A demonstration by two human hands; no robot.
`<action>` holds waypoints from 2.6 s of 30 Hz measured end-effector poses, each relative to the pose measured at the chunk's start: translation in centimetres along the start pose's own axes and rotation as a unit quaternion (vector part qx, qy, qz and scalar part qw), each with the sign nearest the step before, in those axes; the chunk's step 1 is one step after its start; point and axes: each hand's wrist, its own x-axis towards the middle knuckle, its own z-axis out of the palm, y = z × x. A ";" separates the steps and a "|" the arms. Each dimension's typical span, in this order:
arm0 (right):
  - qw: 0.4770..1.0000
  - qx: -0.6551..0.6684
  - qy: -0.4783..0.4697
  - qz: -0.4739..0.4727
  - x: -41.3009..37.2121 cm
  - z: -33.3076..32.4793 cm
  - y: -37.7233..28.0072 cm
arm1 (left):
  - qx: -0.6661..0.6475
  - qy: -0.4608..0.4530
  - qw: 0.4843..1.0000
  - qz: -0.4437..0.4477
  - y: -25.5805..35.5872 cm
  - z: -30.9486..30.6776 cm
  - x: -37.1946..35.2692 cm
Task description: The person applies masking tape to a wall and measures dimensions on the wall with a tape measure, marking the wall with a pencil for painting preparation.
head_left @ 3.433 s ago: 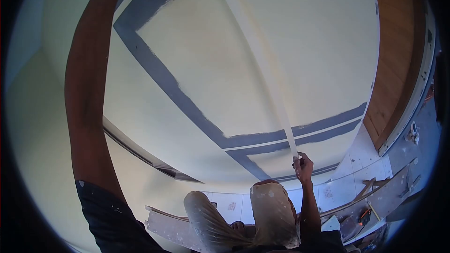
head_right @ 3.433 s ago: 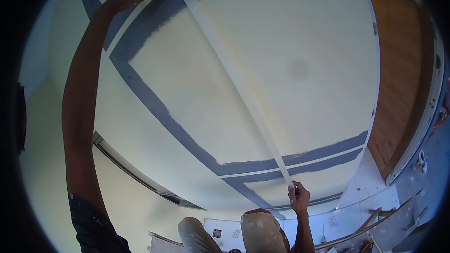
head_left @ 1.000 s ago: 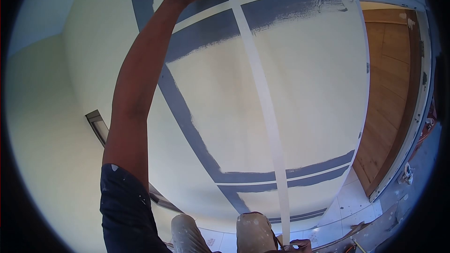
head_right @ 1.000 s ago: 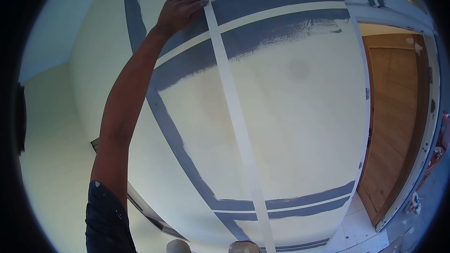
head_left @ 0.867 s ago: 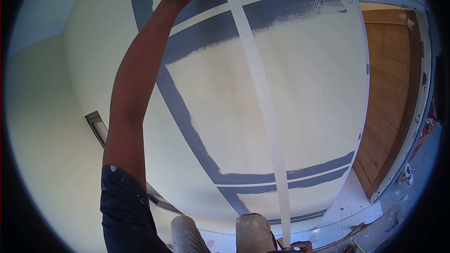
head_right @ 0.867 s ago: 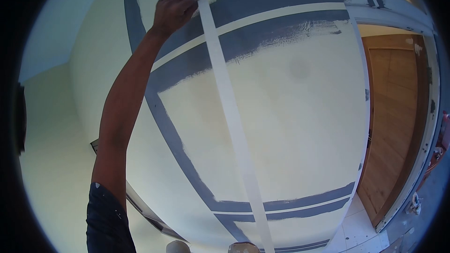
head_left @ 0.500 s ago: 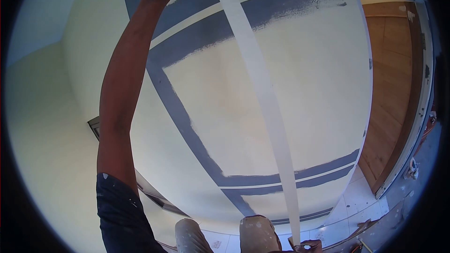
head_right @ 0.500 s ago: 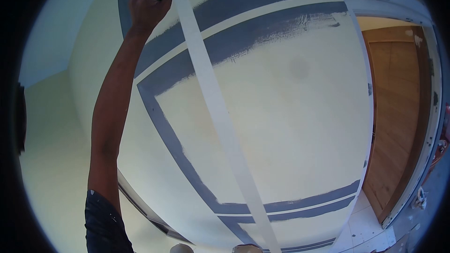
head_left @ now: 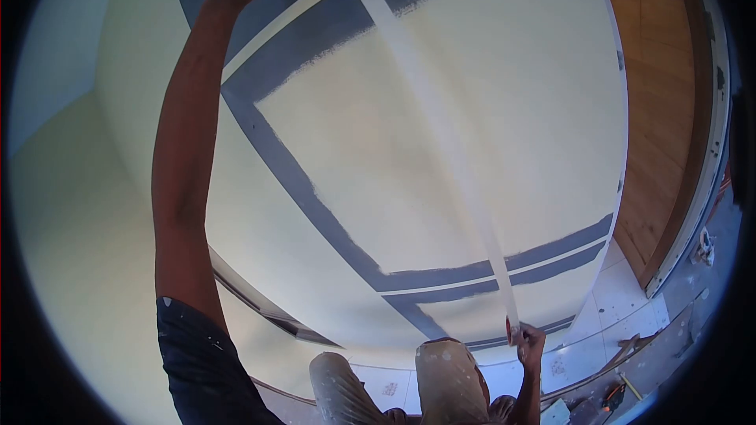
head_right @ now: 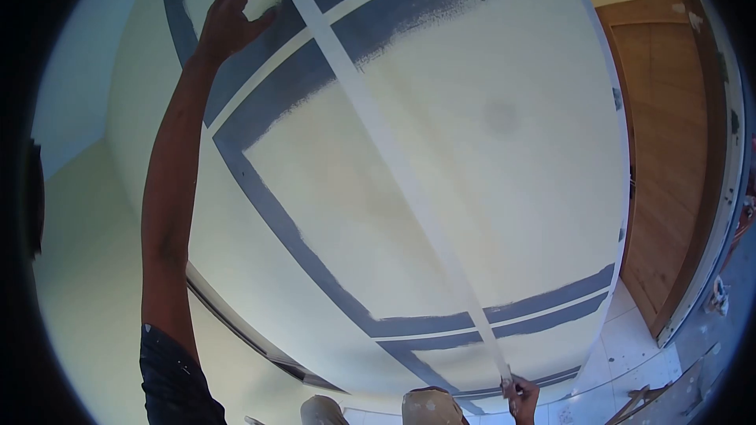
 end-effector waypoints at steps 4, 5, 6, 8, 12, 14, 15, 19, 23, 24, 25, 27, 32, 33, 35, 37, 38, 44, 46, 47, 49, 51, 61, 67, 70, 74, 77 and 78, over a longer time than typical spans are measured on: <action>0.997 0.050 -0.002 0.066 1.7 1.3 0.1 | -0.009 0.104 0.994 0.012 -0.2 1.5 -0.4; 0.996 0.053 -0.015 0.067 2.1 1.2 1.1 | 0.006 0.101 0.995 0.010 -1.0 2.1 -0.7; 0.996 0.061 -0.031 0.058 3.2 1.6 1.9 | 0.030 0.104 0.994 0.012 -1.7 2.0 -0.7; 0.994 0.098 -0.017 0.052 3.8 2.5 2.5 | 0.017 0.099 0.995 -0.017 -2.1 2.3 -1.0; 0.994 0.087 -0.036 0.058 4.5 3.3 2.8 | -0.021 0.081 0.992 -0.096 -1.9 2.2 -0.9; 0.993 0.091 -0.052 0.053 4.4 3.4 2.9 | -0.057 0.071 0.986 -0.138 -2.1 3.0 -1.0; 0.992 0.095 -0.050 0.062 4.3 3.6 3.0 | -0.063 0.082 0.986 -0.128 -2.7 3.4 -1.0; 0.995 0.077 -0.011 0.067 4.7 4.1 4.3 | -0.025 0.101 0.991 -0.079 -4.7 4.8 -0.8; 0.996 -0.050 -0.058 0.053 5.5 3.5 3.4 | -0.050 0.093 0.991 -0.087 -5.3 6.1 -0.7; 0.995 -0.054 -0.052 0.066 5.6 3.8 3.1 | -0.036 0.095 0.992 -0.074 -5.7 6.2 -0.5; 0.995 -0.079 -0.045 0.047 5.7 4.0 2.7 | -0.028 0.111 0.991 -0.062 -5.9 6.3 -0.2; 0.996 -0.067 -0.048 0.045 5.7 4.1 2.8 | -0.022 0.123 0.990 -0.059 -5.7 6.2 -0.1; 0.995 -0.055 -0.037 0.074 5.9 5.1 2.3 | 0.063 0.076 0.983 -0.156 -6.3 5.6 -0.5; 0.994 -0.059 -0.032 0.082 6.0 5.3 2.5 | 0.131 0.052 0.983 -0.114 -9.3 6.2 -0.5; 0.993 -0.064 -0.026 0.097 6.5 5.7 3.9 | 0.474 -0.025 0.880 0.009 -13.0 7.7 -1.8; 0.990 -0.076 -0.019 0.119 7.1 6.2 5.2 | 0.534 -0.041 0.837 0.116 -19.2 7.9 -1.8; 0.989 -0.075 -0.018 0.123 7.4 6.4 4.9 | 0.591 -0.053 0.775 0.216 -20.9 8.1 -1.7; 0.989 -0.089 0.031 0.110 8.7 7.0 5.0 | 0.293 -0.065 0.950 0.083 16.5 -1.5 3.3; 0.984 -0.125 0.033 0.124 8.8 7.1 3.8 | 0.113 -0.014 0.992 0.059 10.1 0.6 2.4; 0.982 -0.134 0.038 0.127 8.8 7.1 3.7 | 0.021 0.012 0.999 0.046 7.1 1.5 1.9; 0.979 -0.144 0.043 0.134 9.0 7.0 3.4 | -0.074 0.036 0.996 0.031 -3.1 5.2 -0.1; 0.974 -0.169 0.045 0.141 9.2 6.9 3.2 | -0.057 0.131 0.984 0.109 -1.8 5.4 -0.3; 0.967 -0.195 0.049 0.155 9.7 7.2 2.5 | -0.072 0.103 0.988 0.085 -0.7 4.5 -0.6; 0.963 -0.215 0.057 0.152 9.9 7.2 3.0 | -0.065 0.088 0.992 0.061 0.3 3.6 -0.6; 0.964 -0.217 0.053 0.148 10.0 7.3 2.5 | -0.130 0.104 0.983 0.073 -0.7 3.8 -0.6; 0.961 -0.225 0.053 0.149 10.2 7.3 2.5 | -0.112 0.073 0.991 0.018 0.8 2.8 -0.7; 0.961 -0.219 0.052 0.162 10.3 7.4 2.2 | -0.086 0.085 0.992 0.046 -0.8 3.3 -0.6; 0.961 -0.213 0.049 0.172 10.4 7.4 2.1 | -0.062 0.101 0.988 0.100 -2.6 3.9 -0.3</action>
